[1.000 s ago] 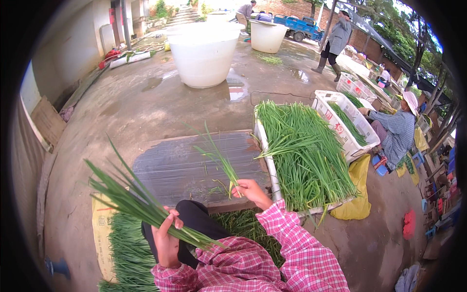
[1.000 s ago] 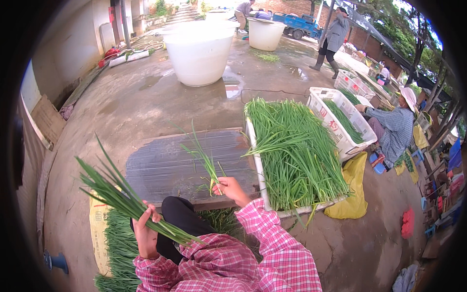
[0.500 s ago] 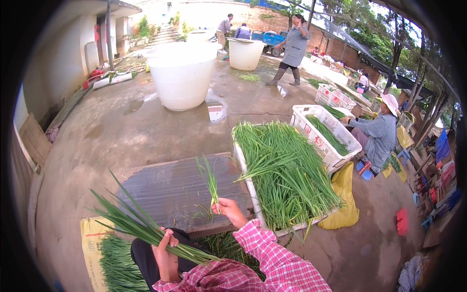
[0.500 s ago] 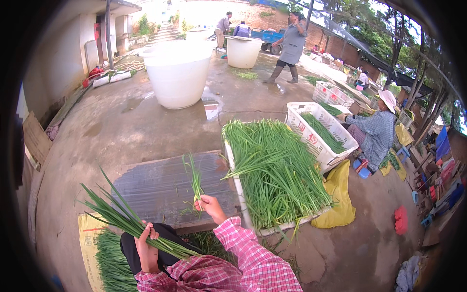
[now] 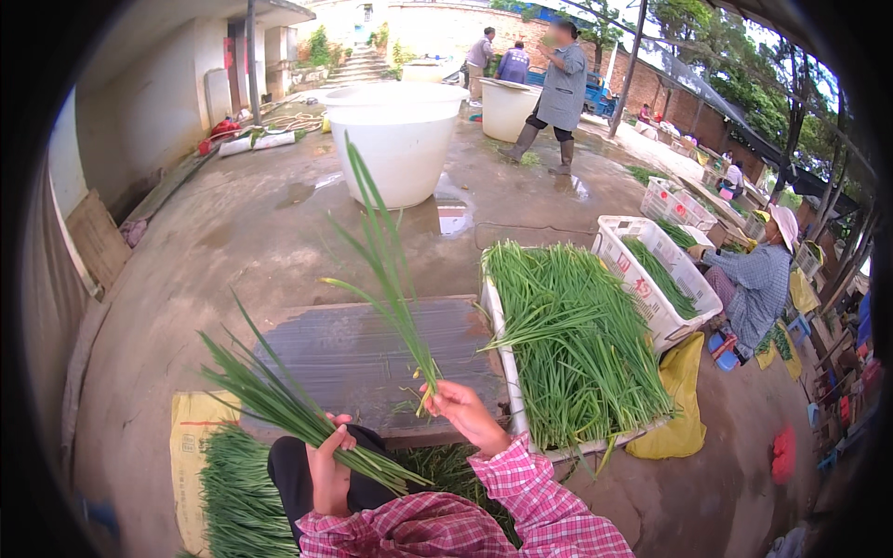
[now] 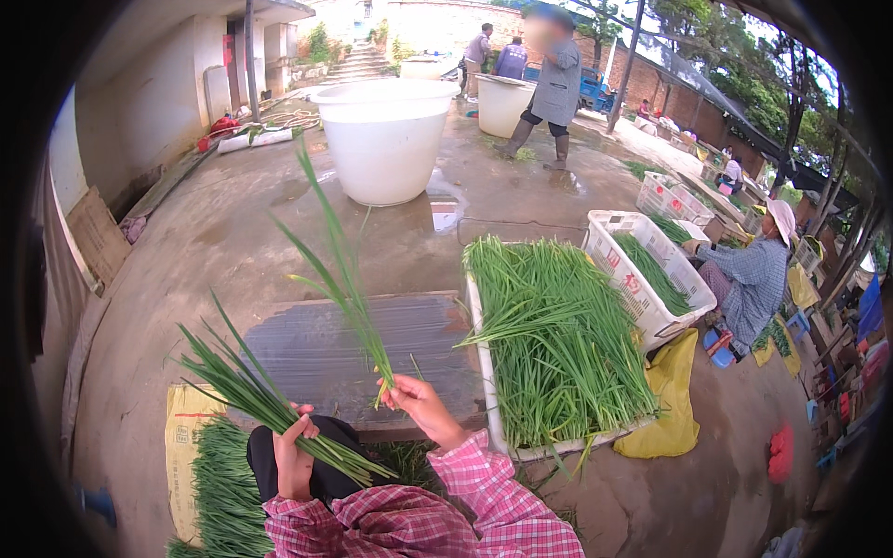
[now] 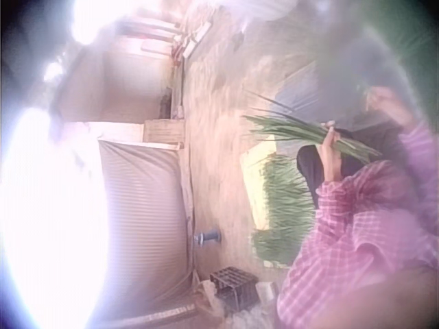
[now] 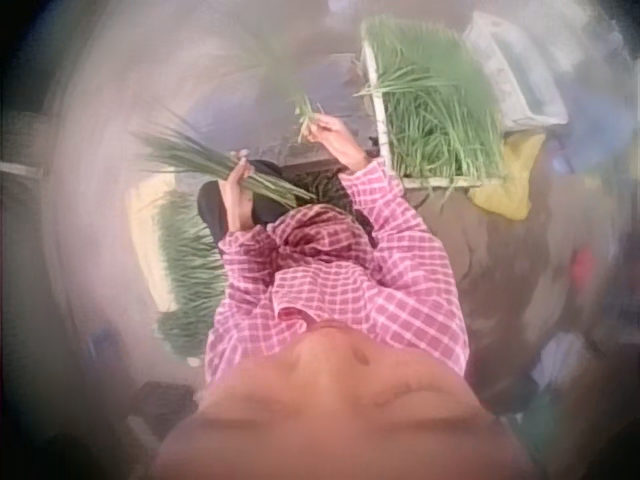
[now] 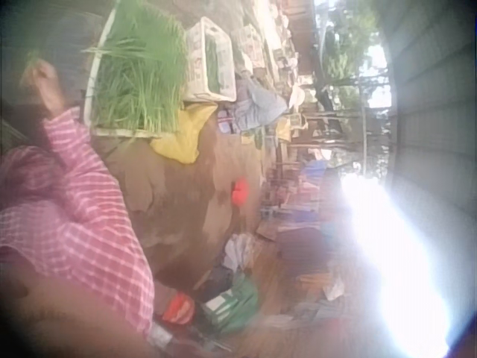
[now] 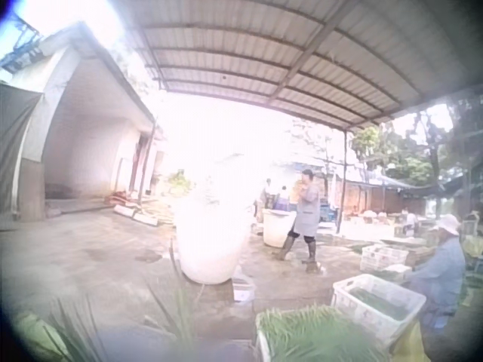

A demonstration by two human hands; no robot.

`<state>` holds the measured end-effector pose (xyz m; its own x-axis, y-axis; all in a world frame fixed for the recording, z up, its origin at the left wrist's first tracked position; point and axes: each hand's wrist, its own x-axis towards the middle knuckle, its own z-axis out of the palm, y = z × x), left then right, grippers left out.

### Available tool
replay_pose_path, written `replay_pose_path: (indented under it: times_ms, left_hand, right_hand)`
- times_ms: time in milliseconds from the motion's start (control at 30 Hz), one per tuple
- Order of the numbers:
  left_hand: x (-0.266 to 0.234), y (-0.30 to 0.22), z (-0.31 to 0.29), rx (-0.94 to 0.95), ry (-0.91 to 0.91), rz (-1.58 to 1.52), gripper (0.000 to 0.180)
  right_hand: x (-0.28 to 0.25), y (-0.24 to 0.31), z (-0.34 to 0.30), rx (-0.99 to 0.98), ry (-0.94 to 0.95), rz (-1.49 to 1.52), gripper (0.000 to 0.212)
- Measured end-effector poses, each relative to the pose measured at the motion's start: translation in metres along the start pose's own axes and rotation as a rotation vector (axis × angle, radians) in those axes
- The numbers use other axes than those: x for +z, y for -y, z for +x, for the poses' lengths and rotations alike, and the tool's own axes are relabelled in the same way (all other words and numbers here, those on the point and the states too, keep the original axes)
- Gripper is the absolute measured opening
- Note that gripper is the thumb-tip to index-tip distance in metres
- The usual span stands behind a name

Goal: The person sorts bunches of chives by hand, picking through individual leaves and arranging them into organized piles on a plastic sheet and a small wooden platform.

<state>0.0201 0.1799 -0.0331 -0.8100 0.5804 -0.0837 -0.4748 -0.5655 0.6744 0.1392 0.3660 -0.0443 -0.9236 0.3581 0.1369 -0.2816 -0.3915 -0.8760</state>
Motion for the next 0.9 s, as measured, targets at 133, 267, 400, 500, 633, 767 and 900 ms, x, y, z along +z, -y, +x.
replay_pose_path:
  times_ms: [133,267,400,500,633,767,900]
  left_hand:
    - [0.001,-0.002,0.008,-0.029,0.029,0.063,0.022]
    - [0.010,0.001,0.015,-0.064,0.057,0.092,0.019]
    - [0.016,0.001,0.017,-0.081,0.088,0.118,0.018]
    - [0.014,-0.001,0.015,-0.085,0.099,0.100,0.020]
    - [0.006,-0.004,0.009,-0.063,0.179,0.121,0.026]
    - [0.006,-0.010,0.000,-0.062,0.254,0.137,0.037]
    - [-0.001,-0.016,-0.007,-0.068,0.246,0.184,0.051]
  right_hand:
    - [0.011,0.001,-0.006,0.063,0.089,0.199,0.021]
    - [0.027,0.001,-0.013,0.158,0.116,0.405,0.021]
    - [0.034,-0.012,-0.020,0.259,0.229,0.652,0.022]
    - [0.036,-0.025,-0.025,0.330,0.262,0.686,0.023]
    - [0.041,-0.037,-0.029,0.422,0.271,0.668,0.025]
    - [0.048,-0.039,-0.034,0.480,0.258,0.545,0.026]
    - [0.065,-0.025,-0.036,0.570,0.240,0.365,0.025]
